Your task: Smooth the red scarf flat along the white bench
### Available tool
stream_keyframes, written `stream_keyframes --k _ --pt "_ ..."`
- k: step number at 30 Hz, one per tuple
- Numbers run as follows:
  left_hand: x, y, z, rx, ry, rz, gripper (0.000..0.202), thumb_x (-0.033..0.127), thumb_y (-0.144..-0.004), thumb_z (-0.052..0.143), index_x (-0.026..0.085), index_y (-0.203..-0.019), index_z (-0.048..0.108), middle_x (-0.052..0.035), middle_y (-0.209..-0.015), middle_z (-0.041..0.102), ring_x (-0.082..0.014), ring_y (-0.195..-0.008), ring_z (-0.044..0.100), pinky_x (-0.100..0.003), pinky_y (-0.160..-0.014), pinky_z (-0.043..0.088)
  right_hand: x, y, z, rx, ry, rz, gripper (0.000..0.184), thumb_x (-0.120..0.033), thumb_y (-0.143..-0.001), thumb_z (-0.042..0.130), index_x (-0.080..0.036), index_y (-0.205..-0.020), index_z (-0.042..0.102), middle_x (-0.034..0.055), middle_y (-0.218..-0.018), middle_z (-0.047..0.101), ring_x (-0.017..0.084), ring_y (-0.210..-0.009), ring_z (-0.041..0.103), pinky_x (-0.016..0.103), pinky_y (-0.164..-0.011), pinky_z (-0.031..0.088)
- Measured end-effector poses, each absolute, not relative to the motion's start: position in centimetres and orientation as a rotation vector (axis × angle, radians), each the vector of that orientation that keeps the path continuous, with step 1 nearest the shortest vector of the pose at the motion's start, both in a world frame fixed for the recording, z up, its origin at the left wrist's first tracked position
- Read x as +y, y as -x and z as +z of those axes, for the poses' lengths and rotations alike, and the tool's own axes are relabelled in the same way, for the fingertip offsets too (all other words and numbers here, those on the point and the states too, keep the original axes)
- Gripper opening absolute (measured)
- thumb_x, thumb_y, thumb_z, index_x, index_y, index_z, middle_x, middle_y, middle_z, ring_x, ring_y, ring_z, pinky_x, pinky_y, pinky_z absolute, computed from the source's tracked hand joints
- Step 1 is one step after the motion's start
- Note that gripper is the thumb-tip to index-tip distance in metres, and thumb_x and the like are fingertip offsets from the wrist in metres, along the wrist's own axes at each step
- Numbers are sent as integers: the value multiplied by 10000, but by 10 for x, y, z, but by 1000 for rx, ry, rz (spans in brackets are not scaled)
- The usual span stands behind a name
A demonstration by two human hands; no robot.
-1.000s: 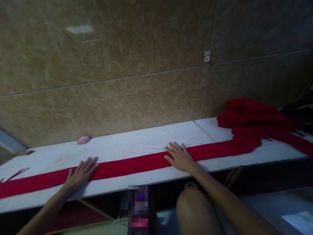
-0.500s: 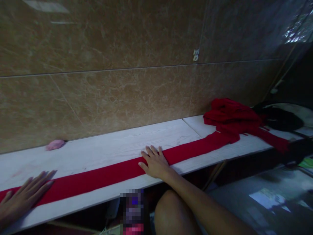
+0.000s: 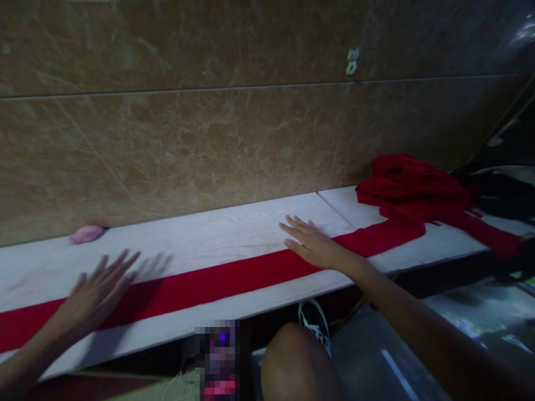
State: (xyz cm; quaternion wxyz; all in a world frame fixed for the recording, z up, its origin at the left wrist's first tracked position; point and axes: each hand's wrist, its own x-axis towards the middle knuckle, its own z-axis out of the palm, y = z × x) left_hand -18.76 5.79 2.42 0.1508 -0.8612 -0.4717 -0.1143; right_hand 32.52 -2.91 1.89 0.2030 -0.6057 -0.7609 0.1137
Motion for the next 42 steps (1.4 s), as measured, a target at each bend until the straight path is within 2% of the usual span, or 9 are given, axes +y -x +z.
stream_keyframes --k 1,5,9,16,27,30,33,37,42 --pt "58 167 17 -1392 2537 -327 567 480 -1132 176 560 -1626 -90 51 -1714 307 -383 -1564 342 -716 -1123 425 -29 -338 15 -2149 1675 311 686 -666 -1081 307 -304 -1660 369 78 -1754 220 299 -1623 149 638 -1293 127" --pt "42 77 -3 -1150 2865 -217 580 536 -1118 256 436 -1682 164 17 -1733 257 -369 -1611 216 -708 -1238 288 -31 -373 1 -2198 1720 298 676 -690 -1074 280 -350 -1649 386 57 -1743 269 332 -1614 173 686 -1276 147" --pt "29 28 -11 -1060 2968 -163 601 570 -1112 275 407 -1681 172 19 -1739 228 -357 -1622 184 -699 -1262 257 -37 -383 -14 -2262 1800 281 687 -672 -1083 244 -326 -1668 346 67 -1748 247 327 -1617 153 686 -1275 138" --pt "39 40 -28 -1021 2961 -152 599 596 -1104 244 443 -1674 145 47 -1742 210 -349 -1611 239 -675 -1261 282 -38 -387 -29 -2318 1924 179 693 -663 -1082 242 -308 -1666 355 72 -1746 263 321 -1615 177 669 -1279 122" --pt "36 38 -18 -1163 2986 -102 637 630 -1093 252 375 -1676 245 -13 -1728 298 -356 -1607 264 -675 -1259 271 -40 -385 -18 -2265 1900 184 658 -607 -1095 313 -263 -1651 389 120 -1738 278 331 -1614 181 689 -1268 133" --pt "25 13 -8 -1165 3000 -206 675 655 -1080 298 338 -1675 289 -48 -1720 320 -369 -1610 256 -689 -1259 255 -46 -383 -12 -2246 1791 196 620 -567 -1103 344 -284 -1653 384 98 -1746 257 304 -1623 147 659 -1284 132" --pt "11 -28 -3 -989 3095 -296 629 607 -1096 325 330 -1662 337 -52 -1705 365 -332 -1613 269 -636 -1283 243 -52 -380 -12 -2280 1657 274 601 -551 -1100 396 -316 -1653 380 69 -1746 260 283 -1622 159 624 -1300 134" --pt "0 -79 -4 -793 3199 -278 642 609 -1097 330 285 -1650 370 -69 -1715 336 -307 -1620 254 -575 -1307 208 -56 -375 -16 -2382 1653 359 662 -620 -1084 406 -309 -1665 348 63 -1753 230 273 -1625 143 597 -1311 105" --pt "7 -96 -10 -709 3236 -206 671 611 -1103 290 237 -1657 352 -98 -1716 316 -313 -1623 238 -593 -1312 164 -56 -376 -18 -2447 1675 363 856 -754 -1001 479 -238 -1670 337 106 -1754 205 309 -1625 126 589 -1313 89"
